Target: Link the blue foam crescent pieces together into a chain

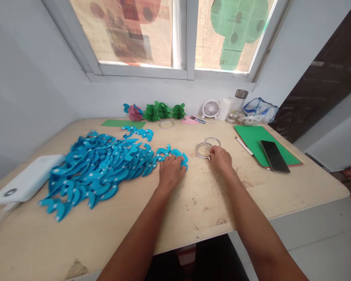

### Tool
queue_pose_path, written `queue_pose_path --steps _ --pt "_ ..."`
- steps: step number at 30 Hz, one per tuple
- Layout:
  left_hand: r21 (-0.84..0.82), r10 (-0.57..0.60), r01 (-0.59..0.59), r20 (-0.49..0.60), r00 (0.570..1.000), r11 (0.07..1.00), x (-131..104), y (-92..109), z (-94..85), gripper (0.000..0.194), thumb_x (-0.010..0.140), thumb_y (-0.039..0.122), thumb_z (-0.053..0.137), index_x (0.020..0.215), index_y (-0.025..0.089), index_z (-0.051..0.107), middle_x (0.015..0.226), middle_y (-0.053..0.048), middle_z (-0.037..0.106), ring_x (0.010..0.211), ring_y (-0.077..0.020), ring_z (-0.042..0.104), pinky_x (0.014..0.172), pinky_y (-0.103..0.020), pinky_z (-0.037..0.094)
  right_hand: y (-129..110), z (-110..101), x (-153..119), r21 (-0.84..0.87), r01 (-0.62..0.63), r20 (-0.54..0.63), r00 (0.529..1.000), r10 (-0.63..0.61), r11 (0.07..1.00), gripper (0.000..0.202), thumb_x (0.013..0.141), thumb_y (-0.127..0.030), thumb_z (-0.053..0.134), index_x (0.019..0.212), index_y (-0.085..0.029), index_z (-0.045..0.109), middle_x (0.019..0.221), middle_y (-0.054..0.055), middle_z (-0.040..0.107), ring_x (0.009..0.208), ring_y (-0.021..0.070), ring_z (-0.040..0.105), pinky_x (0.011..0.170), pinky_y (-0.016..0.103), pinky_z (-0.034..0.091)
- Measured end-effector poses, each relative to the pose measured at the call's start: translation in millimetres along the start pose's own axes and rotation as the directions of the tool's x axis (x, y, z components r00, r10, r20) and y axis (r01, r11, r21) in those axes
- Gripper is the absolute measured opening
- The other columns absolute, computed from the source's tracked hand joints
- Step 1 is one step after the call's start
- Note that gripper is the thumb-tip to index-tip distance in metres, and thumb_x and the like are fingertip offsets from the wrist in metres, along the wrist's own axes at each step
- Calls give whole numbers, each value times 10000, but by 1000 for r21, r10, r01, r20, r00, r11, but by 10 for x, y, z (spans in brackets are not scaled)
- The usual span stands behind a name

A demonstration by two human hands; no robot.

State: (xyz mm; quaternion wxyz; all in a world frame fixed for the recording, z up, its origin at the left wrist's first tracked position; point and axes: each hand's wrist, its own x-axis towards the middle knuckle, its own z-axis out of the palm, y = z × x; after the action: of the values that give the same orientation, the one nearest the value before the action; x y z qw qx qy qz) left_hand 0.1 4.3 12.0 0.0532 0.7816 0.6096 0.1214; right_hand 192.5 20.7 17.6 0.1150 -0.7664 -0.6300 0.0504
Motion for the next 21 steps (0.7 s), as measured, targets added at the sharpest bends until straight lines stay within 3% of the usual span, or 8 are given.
queue_pose_path --steps 15,19,21 --pt "-21 -9 9 -16 1000 1000 -19 10 -23 237 788 249 455 937 203 634 1032 -102 614 1003 -283 517 830 -406 376 -51 32 24 -7 -83 -1 997 83 996 199 860 -242 428 1028 -209 529 903 83 664 813 221 606 598 273 326" --pt "-9 -4 4 -87 996 1000 -27 33 -28 262 808 251 436 980 187 623 1034 -112 619 1013 -294 511 838 -425 368 -89 59 28 -18 -103 3 995 103 995 194 865 -257 433 1038 -214 508 898 76 661 789 207 605 594 264 318" --pt "-29 71 -75 -135 988 997 -41 87 -3 267 821 248 431 1008 182 610 1043 -110 621 1035 -288 502 859 -426 361 -102 70 25 -19 -90 -3 996 90 996 186 868 -258 433 1033 -216 506 895 74 663 787 201 603 599 261 318"
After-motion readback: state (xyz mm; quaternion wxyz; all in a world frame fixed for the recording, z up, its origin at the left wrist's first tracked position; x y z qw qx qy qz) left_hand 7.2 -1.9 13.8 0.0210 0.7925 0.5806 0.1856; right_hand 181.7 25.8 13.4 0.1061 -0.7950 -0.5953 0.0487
